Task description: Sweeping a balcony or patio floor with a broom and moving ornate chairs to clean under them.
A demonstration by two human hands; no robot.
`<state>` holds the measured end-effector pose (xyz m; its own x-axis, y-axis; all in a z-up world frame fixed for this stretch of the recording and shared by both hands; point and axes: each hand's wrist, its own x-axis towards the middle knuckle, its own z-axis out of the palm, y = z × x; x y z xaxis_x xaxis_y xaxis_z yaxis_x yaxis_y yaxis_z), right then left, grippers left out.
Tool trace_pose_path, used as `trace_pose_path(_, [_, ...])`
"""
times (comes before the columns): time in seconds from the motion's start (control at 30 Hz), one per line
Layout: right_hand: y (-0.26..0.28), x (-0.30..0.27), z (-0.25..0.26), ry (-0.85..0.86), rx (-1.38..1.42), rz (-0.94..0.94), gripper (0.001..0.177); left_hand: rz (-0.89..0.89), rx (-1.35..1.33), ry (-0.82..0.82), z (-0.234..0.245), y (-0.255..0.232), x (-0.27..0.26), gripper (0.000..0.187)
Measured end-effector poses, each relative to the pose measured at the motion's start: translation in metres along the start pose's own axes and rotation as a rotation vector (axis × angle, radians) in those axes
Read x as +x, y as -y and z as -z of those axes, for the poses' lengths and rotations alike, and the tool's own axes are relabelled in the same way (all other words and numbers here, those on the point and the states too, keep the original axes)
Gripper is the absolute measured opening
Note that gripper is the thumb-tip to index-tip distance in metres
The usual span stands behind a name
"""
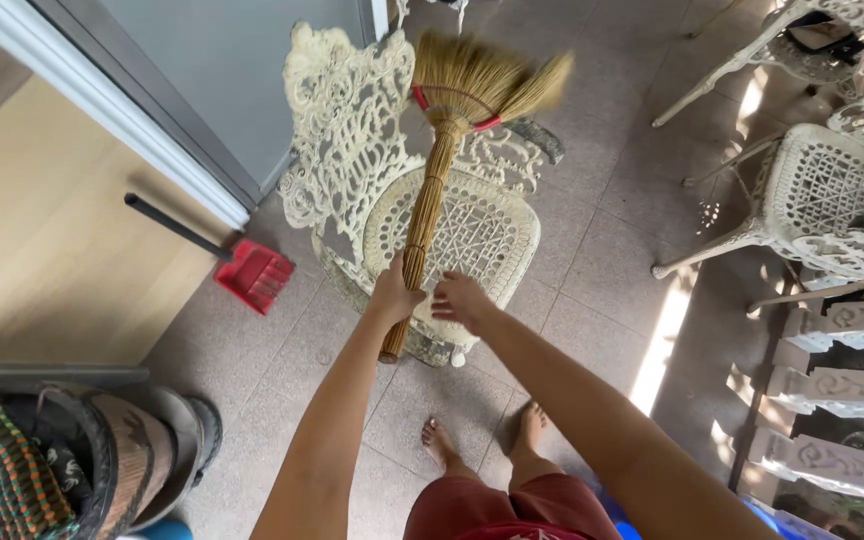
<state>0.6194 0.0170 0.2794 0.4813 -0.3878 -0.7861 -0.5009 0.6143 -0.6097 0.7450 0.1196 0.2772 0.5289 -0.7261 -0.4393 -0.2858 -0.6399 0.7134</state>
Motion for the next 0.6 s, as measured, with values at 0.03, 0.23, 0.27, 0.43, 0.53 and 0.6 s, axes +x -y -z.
trace_pose_path(0.03, [-0.001,0.01,0.003,0.002,-0.005,-0.021,0.068,0.019,-0.007,0.008,0.004,0.0,-0.007,0.101])
trace_pose_path(0.23, [-0.002,0.074,0.017,-0.079,-0.097,0.041,0.071,0.209,0.037,0.02,-0.001,0.078,0.021,0.091])
trace_pose_path(0.27, [-0.001,0.079,0.017,-0.055,-0.09,0.062,0.069,0.258,0.179,-0.007,-0.005,0.09,0.025,0.089])
trace_pose_path(0.43, [0.012,0.077,0.014,-0.016,-0.06,0.1,0.068,0.289,0.303,-0.097,-0.011,0.076,0.027,0.092])
trace_pose_path(0.53, [0.028,0.065,0.028,0.007,0.123,0.223,0.07,0.091,0.139,-0.208,-0.016,0.04,0.036,0.096])
trace_pose_path(0.6, [0.041,0.045,0.045,-0.012,0.222,0.276,0.069,-0.067,-0.056,-0.254,-0.021,0.009,0.043,0.095])
